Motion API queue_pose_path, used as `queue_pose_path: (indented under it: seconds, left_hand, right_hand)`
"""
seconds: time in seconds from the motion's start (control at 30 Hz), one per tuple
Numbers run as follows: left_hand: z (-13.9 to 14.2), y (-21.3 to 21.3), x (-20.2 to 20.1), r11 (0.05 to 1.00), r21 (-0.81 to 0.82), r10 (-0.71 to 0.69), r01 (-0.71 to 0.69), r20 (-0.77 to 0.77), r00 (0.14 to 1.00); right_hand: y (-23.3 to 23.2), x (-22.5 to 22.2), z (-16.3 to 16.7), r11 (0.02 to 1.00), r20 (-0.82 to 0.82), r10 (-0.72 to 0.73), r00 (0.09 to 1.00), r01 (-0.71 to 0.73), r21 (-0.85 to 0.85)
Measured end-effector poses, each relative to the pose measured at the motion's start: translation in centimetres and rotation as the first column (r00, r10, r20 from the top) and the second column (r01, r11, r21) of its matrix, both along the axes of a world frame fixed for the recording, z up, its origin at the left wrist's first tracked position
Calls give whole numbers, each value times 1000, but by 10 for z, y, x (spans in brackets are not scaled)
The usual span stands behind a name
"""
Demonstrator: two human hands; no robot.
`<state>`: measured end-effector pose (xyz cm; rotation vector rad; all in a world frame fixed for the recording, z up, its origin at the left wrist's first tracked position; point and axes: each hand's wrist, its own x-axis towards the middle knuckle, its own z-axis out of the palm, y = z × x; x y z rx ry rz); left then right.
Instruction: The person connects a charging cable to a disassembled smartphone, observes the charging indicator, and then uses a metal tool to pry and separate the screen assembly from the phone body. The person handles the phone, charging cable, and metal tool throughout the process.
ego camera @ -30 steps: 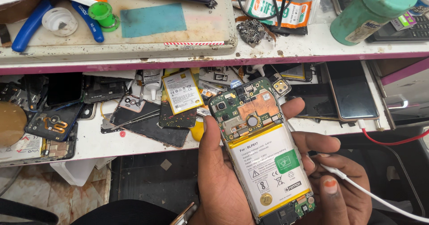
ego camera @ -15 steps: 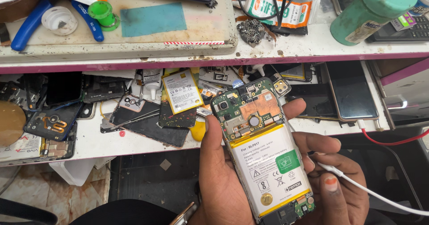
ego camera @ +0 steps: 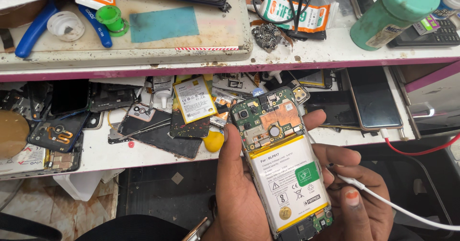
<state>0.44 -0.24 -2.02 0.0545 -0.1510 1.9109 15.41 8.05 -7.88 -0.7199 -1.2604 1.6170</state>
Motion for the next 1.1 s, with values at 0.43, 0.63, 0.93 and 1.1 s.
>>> queue_pose_path:
  seconds: [0.43, 0.63, 0.93, 1.1]
  left_hand:
    - [-8, 1, 1, 999, 22, -22, 23, -31, 999]
    - [-11, 1, 1, 997, 79, -13, 12, 10, 1000]
    - [-5, -1, 1, 1000, -27, -8, 6, -47, 999]
    - [-4, 1, 0, 996, -60, 52, -61, -151, 987]
  right_hand:
    - [0, 3, -3, 999, -37, 35, 999, -34, 18]
    - [0, 5, -8, 1000, 40, 2, 999, -3, 29]
    - [-1, -4, 4, 999, 45, 26, 999, -25, -37]
    - [-10, -17, 8, 996, -62, 94, 994, -94, 9]
